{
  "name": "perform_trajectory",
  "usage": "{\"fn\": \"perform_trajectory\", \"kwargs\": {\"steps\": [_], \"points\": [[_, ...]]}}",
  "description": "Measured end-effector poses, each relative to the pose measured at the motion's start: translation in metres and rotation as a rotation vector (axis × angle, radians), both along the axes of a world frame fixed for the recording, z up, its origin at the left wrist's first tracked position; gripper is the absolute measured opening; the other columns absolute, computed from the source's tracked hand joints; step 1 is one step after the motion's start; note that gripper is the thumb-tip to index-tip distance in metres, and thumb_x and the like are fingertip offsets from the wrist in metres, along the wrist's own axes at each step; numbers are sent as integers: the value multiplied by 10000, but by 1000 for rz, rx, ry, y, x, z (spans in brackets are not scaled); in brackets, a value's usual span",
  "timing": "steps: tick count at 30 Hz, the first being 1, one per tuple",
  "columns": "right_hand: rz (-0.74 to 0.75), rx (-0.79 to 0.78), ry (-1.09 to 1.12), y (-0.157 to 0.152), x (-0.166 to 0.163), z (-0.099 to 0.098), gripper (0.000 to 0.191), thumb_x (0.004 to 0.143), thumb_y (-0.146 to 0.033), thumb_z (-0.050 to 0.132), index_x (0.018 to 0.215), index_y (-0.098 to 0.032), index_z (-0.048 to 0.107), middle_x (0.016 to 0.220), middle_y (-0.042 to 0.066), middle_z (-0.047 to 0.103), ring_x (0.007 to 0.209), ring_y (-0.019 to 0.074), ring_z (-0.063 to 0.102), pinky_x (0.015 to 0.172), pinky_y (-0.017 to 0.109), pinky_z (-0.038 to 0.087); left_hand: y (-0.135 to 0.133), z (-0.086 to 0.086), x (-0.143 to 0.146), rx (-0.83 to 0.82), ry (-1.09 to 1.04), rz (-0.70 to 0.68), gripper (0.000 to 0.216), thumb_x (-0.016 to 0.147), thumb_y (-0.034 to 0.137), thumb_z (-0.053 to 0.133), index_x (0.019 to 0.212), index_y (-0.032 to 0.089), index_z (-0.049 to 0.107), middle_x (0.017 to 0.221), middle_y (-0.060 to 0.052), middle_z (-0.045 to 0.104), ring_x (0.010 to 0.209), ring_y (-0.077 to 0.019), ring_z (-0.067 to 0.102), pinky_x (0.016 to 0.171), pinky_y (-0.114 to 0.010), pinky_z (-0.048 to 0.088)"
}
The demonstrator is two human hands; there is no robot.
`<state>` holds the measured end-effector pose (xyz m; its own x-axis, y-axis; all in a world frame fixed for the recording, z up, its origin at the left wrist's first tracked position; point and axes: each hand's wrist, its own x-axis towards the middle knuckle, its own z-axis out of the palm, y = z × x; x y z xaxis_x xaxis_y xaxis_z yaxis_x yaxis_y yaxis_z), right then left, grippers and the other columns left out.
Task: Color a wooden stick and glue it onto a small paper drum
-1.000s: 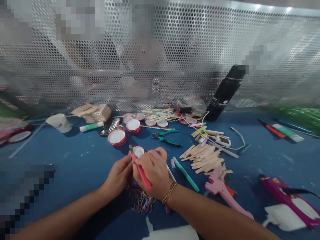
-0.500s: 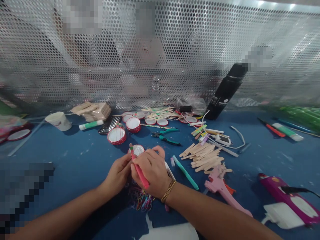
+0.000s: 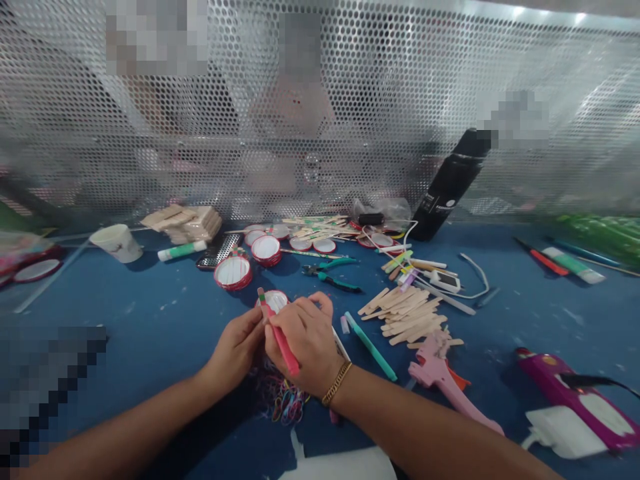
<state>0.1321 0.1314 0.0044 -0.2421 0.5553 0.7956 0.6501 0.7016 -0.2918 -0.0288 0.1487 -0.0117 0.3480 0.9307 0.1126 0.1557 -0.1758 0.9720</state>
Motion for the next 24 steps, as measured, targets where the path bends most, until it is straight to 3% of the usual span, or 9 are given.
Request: {"fn": "perform_trajectory", "kwargs": {"steps": [13,24], "points": [[25,6,-23,0,-1,1,54,918,-185,585,894,-217,548,799,1,712,785,178,642,861,415,355,2,0,-1,53,-1,-17,304,977,420,506,898,168,658,792,-19,629,758,-177,537,733,-265,440],[28,5,-36,0,-2,2,43,923,-190,581,900,-213,552,801,3,713,782,178,645,854,411,360,1,-4,-2,50,12,-10,277,973,406,514,842,180,606,770,-2,584,726,-159,498,684,-248,412]]}}
